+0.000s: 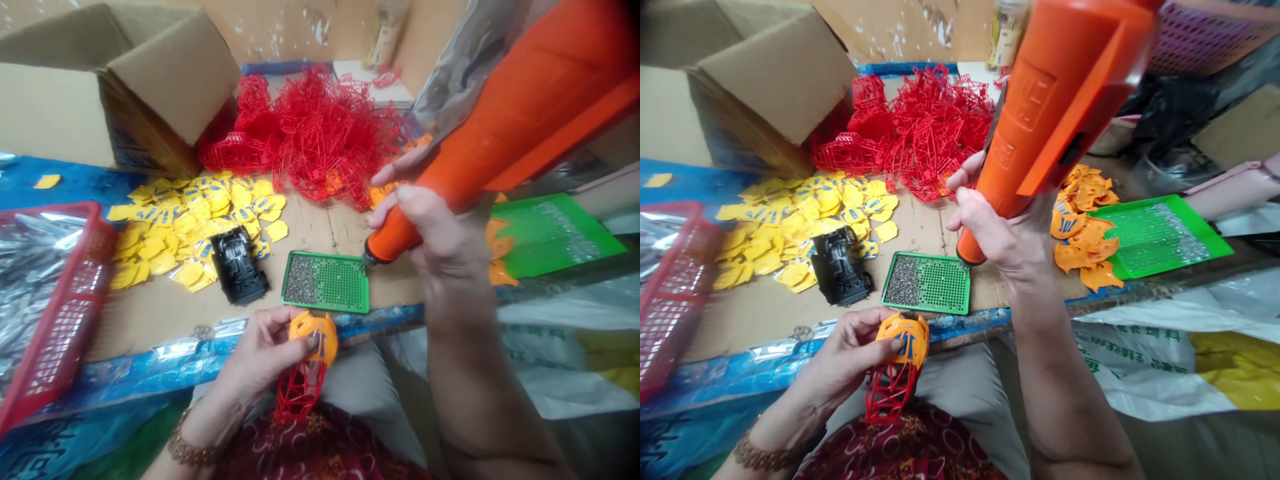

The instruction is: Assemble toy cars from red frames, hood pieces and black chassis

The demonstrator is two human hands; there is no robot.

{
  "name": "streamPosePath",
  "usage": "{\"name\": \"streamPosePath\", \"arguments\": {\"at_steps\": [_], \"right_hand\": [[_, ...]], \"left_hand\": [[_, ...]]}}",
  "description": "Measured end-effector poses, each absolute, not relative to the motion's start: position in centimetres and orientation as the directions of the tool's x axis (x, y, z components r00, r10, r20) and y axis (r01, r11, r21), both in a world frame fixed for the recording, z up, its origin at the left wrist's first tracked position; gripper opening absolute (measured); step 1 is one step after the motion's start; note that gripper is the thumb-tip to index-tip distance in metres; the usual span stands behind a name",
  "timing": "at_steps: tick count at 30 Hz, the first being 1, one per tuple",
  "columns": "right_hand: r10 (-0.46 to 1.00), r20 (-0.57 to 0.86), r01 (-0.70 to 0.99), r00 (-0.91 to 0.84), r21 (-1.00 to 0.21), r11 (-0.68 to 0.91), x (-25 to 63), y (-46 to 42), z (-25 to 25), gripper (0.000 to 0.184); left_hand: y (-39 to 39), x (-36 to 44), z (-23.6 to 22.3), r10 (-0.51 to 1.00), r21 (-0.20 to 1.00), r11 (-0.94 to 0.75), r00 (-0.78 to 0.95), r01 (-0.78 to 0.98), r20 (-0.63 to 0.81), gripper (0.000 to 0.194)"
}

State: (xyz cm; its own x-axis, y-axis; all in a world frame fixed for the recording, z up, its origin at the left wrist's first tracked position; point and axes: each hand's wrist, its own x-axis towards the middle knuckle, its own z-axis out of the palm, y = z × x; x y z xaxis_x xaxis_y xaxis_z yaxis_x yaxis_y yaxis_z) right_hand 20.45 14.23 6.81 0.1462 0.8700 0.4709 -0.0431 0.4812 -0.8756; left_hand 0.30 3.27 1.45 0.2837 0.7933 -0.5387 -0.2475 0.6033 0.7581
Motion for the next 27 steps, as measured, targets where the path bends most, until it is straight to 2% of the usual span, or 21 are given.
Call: {"name": "streamPosePath", "arguments": {"at_steps": [6, 12, 21, 27], "right_hand": [[0.883, 0.437, -0.12, 0.171, -0.881, 0.459, 19.8, 14.3, 6.2, 0.013], [0.881, 0.434, -0.128, 0.187, -0.879, 0.46, 19.6, 14.9, 5.4, 0.021], [0.867, 0.453, -0.123, 0.208, -0.867, 0.483, 19.2, 15.2, 5.0, 0.019], [0.871, 0.465, -0.076, 0.159, -0.874, 0.48, 19.5, 15.1, 4.7, 0.017]], "left_hand": [[2.9, 0.6, 0.9, 0.763, 0.722, 0.642, 0.316, -0.259, -0.564, 0.027], [3.0, 0.6, 0.5, 0.755, 0.708, 0.653, 0.304, -0.268, -0.581, 0.03], [3.0, 0.5, 0.4, 0.76, 0.714, 0.646, 0.305, -0.268, -0.573, 0.028], [3.0, 0.6, 0.3, 0.768, 0.717, 0.638, 0.301, -0.28, -0.566, 0.029]]}}
